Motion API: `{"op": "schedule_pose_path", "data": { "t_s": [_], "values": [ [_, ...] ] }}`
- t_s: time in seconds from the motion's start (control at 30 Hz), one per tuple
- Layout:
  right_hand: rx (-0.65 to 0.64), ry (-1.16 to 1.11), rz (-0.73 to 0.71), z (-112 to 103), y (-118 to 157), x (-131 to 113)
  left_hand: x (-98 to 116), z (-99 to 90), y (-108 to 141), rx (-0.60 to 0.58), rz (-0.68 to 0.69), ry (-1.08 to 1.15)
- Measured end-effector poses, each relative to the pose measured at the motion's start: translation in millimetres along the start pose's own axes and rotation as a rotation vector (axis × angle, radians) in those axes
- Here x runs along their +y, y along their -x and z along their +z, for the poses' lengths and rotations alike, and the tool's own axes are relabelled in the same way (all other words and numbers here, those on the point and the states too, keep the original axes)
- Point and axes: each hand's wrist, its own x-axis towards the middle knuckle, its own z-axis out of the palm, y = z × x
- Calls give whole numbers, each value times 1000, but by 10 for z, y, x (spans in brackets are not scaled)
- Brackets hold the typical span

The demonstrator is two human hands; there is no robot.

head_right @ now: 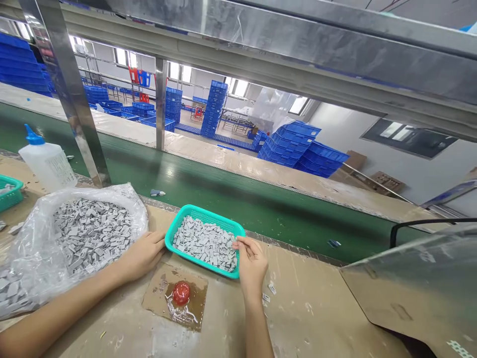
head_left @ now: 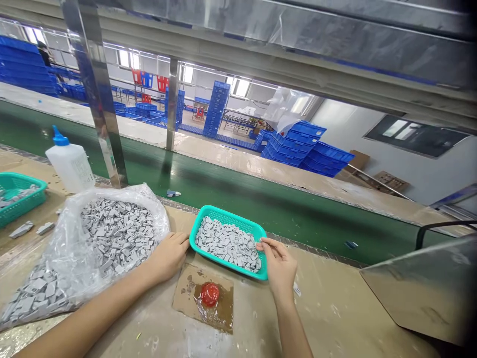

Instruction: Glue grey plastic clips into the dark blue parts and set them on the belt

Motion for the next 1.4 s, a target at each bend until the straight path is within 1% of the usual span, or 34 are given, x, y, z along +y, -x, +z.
{"op": "schedule_pose_path", "data": {
  "t_s": [0.2, 0.3, 0.4, 0.5, 0.63, 0.8, 0.9, 0.97, 1.13, 1.23, 1.4],
  "values": [
    [32, -6, 39, 25, 53, -84, 37, -88, -22, 35, -48, 219],
    [24, 5, 38, 27, 60, -78, 30, -156, -45, 32, -110, 436],
    [1, 22, 31, 15, 43, -56, 1, -213, -73, -21, -178, 655],
    [-40, 57, 9, -8, 13, -44, -29, -240, -99, -86, -205, 771],
    [-113, 183, -80, -10, 16, -60, -32, -238, -109, -70, -255, 840],
    [-287, 480, -244, 100, 118, -129, -24, -216, -96, -8, -281, 939],
    [-365, 624, -300, 170, 146, -147, -67, -200, -92, -28, -328, 1056],
    [-394, 696, -316, 201, 128, -138, -102, -195, -93, -56, -350, 1122],
    [-404, 785, -303, 229, 61, -86, -136, -203, -110, -87, -350, 1188],
    [-390, 797, -296, 224, 69, -77, -136, -207, -118, -71, -364, 1194],
    [-372, 774, -329, 230, 103, -91, -123, -216, -115, -59, -380, 1205]
  ]
}}
